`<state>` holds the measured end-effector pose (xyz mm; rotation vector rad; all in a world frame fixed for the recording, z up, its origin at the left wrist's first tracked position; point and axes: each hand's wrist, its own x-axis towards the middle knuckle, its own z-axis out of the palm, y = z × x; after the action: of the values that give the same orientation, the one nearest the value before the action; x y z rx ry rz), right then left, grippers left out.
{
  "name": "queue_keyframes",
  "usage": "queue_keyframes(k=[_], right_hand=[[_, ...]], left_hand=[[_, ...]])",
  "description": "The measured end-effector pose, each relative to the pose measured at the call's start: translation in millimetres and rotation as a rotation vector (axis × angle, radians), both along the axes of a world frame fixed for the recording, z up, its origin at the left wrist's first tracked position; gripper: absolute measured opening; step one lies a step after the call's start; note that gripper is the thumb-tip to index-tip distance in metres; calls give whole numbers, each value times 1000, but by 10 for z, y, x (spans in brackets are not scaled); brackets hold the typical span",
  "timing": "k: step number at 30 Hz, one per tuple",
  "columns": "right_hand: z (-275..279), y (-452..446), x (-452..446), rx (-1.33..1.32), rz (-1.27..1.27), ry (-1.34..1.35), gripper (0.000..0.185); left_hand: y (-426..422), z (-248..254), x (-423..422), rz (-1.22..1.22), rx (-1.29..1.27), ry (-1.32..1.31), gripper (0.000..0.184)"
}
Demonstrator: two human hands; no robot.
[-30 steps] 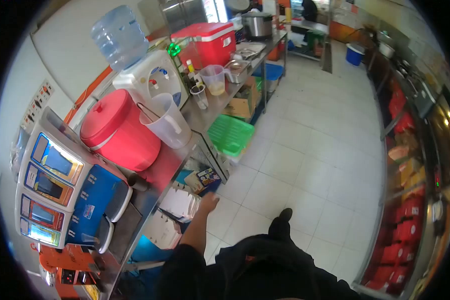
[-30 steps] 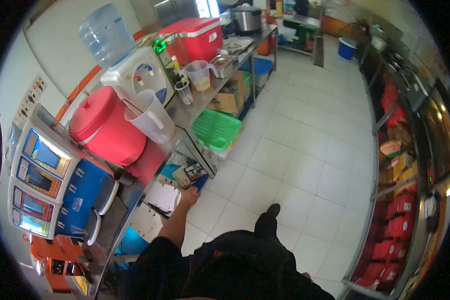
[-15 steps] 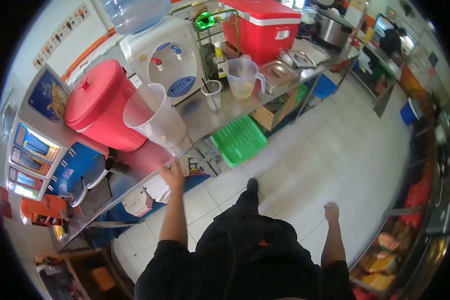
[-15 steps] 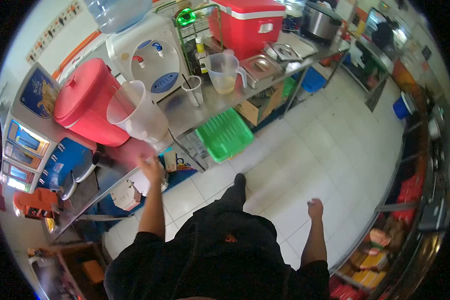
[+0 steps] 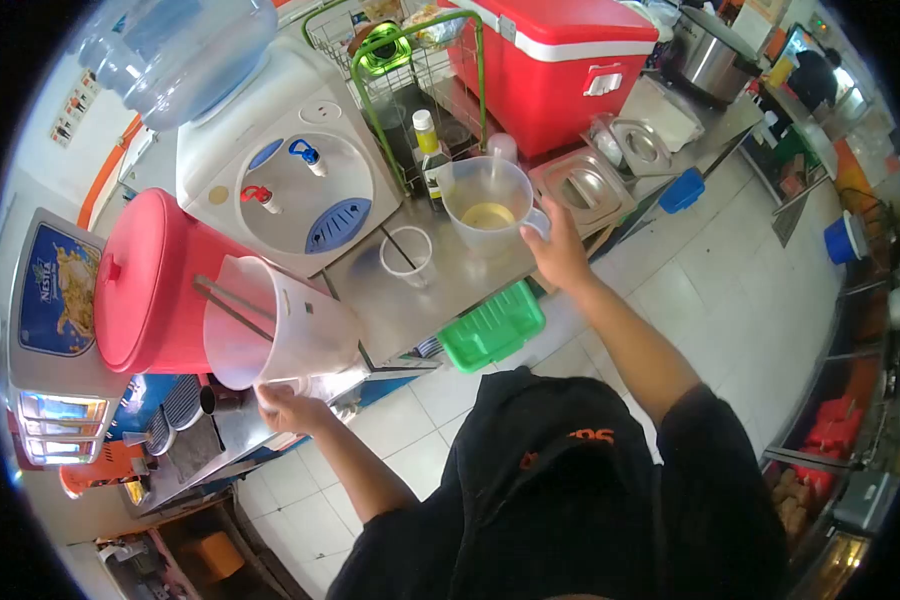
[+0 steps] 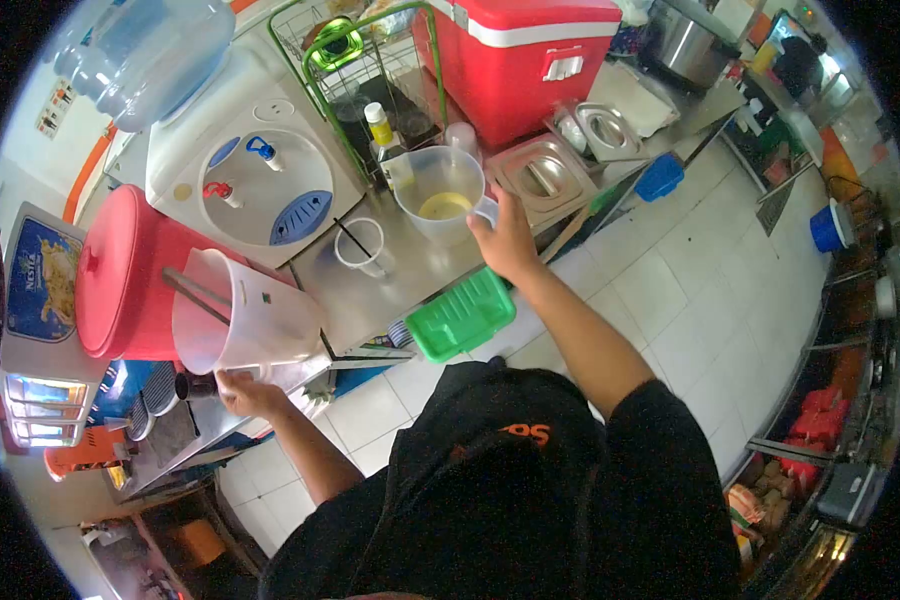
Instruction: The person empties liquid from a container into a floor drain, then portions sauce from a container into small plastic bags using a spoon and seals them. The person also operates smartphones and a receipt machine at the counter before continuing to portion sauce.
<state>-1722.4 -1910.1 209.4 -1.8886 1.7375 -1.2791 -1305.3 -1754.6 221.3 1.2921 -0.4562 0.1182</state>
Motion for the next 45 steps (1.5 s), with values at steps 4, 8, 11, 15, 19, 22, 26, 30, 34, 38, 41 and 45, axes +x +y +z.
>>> queue_keyframes(k=[4, 8, 11, 15, 19, 22, 26, 30, 34, 38, 41, 45], right_hand=[[-122, -299, 168, 191, -26, -186, 62], [-184, -320, 211, 409, -170, -282, 49], [-131, -268, 121, 476, -78, -388, 38], [-83, 54, -229, 406, 44, -460, 26], [644, 693, -903, 491, 166, -745, 16], [805, 1208, -1593, 489, 149, -822, 19], [524, 1743, -2384, 348, -80, -930, 16], [45, 2401, -3285, 331, -283, -943, 15], [-200, 2987, -3995, 170, -746, -1039, 18], [-358, 3655, -4933, 86, -874, -1054, 15], [-398, 4204, -5708, 117, -1014, -990, 13], [-457, 4782, -6794, 218, -1225, -1024, 14]], left_hand=[[286, 199, 116, 10, -159, -48, 46], [431, 578, -46, 54, -158, -82, 48], [424, 771, -157, 60, -122, -165, 49], [269, 1025, -407, 25, -159, -230, 50], [60, 1247, -602, -88, -201, -318, 48], [-119, 1418, -738, -53, -93, -465, 38], [-630, 1683, -1386, -181, -388, -227, 26], [-1075, 1901, -2245, -616, -410, -288, 36], [-1431, 1961, -3613, -909, -454, -101, 38], [-1636, 1852, -5153, -1111, -467, 136, 49], [-1666, 1789, -6386, -1263, -420, 322, 49], [-1593, 1564, -7942, -1410, -301, 406, 39]])
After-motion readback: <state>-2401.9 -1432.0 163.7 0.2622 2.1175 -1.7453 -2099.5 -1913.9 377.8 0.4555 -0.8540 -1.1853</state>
